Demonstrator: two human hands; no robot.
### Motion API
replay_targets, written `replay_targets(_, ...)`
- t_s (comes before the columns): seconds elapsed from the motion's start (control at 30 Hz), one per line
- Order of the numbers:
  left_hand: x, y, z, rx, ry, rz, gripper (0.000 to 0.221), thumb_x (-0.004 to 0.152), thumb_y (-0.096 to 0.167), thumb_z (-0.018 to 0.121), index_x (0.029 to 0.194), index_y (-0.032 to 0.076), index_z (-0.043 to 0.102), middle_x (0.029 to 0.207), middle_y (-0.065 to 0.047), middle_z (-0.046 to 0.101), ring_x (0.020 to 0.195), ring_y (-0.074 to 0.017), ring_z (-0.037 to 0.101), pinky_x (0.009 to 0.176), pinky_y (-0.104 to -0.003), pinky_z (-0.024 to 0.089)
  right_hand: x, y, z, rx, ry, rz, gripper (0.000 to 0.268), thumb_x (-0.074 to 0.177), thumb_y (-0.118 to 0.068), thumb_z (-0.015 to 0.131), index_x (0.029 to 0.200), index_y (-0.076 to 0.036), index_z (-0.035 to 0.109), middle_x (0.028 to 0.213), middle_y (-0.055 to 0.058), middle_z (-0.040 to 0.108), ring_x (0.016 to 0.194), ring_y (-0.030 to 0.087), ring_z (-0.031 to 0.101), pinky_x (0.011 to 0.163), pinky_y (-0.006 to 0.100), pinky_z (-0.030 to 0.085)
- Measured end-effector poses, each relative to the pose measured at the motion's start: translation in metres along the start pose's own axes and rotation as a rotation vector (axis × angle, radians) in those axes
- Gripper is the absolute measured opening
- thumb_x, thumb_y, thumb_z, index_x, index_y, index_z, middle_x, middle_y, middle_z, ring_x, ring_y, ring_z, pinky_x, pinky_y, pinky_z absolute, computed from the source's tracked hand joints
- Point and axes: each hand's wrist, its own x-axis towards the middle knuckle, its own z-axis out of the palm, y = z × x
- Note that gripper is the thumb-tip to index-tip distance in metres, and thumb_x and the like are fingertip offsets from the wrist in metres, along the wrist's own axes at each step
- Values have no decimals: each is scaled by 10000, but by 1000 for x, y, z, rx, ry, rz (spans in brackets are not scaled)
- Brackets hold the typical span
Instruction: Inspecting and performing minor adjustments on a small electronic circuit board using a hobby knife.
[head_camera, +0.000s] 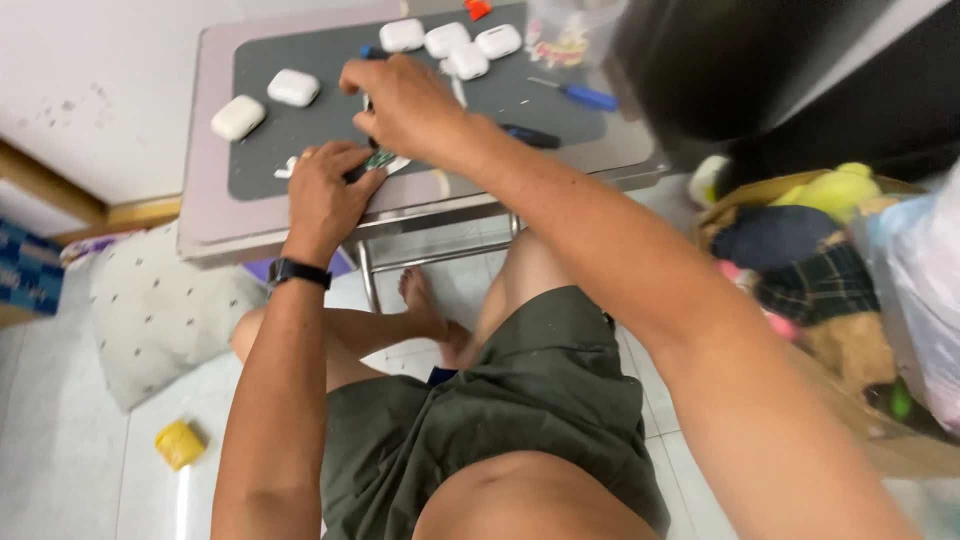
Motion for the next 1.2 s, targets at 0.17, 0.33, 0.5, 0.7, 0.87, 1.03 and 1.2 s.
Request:
replay_targets(0.17,0,8,-3,14,-7,-33,255,930,291,746,1121,136,813,1152,-134,746,971,-379,627,843,-481,449,-8,-5,-19,137,-126,20,387,833,-9,641,1191,-155,672,1158,77,749,991,289,693,795,441,513)
replay_targets(0.33,3,8,0,-15,42,-40,216,890,264,764,1056,135,818,1105,-94,765,976,-379,652,834,-482,469,3,-2,-10,17,-112,-46,99,860,-229,713,862,-131,721,769,68,731,717,293,664,586,452,459)
replay_targets(0.5,3,7,-5,-87,181,91,106,841,162,728,895,85,777,930,-88,739,792,-379,611,735,-489,425,20,-5,-18,42,-359,-206,604,726,12,559,1315,-75,660,1309,141,705,1201,328,645,958,428,465)
replay_targets(0.7,-3,7,-2,-18,111,-44,176,885,271,668,1006,179,758,983,-46,656,927,-342,561,764,-504,392,44,14,-20,-195,-457,-194,124,904,-226,702,895,-141,792,872,20,775,788,213,702,711,385,491)
replay_targets(0.87,-4,6,-9,-42,89,-8,176,900,241,713,1051,159,753,1031,-36,667,952,-322,568,744,-472,404,56,-35,-40,-279,-702,-60,162,953,-199,645,1012,-78,735,764,77,673,659,224,557,629,392,410)
replay_targets(1.03,-2,11,-12,-93,96,36,165,893,187,775,1029,93,769,1011,-60,673,915,-338,569,717,-464,381,42,11,-6,-198,-532,-289,62,1048,-139,651,1063,-99,696,905,52,671,637,217,540,590,391,431)
replay_targets(1.2,-2,14,-12,-47,82,-42,81,902,183,744,960,133,773,1102,-15,700,1002,-323,568,772,-440,386,44,-14,-16,-235,-580,-102,238,1012,-292,632,849,-120,612,606,29,559,512,214,460,492,406,354)
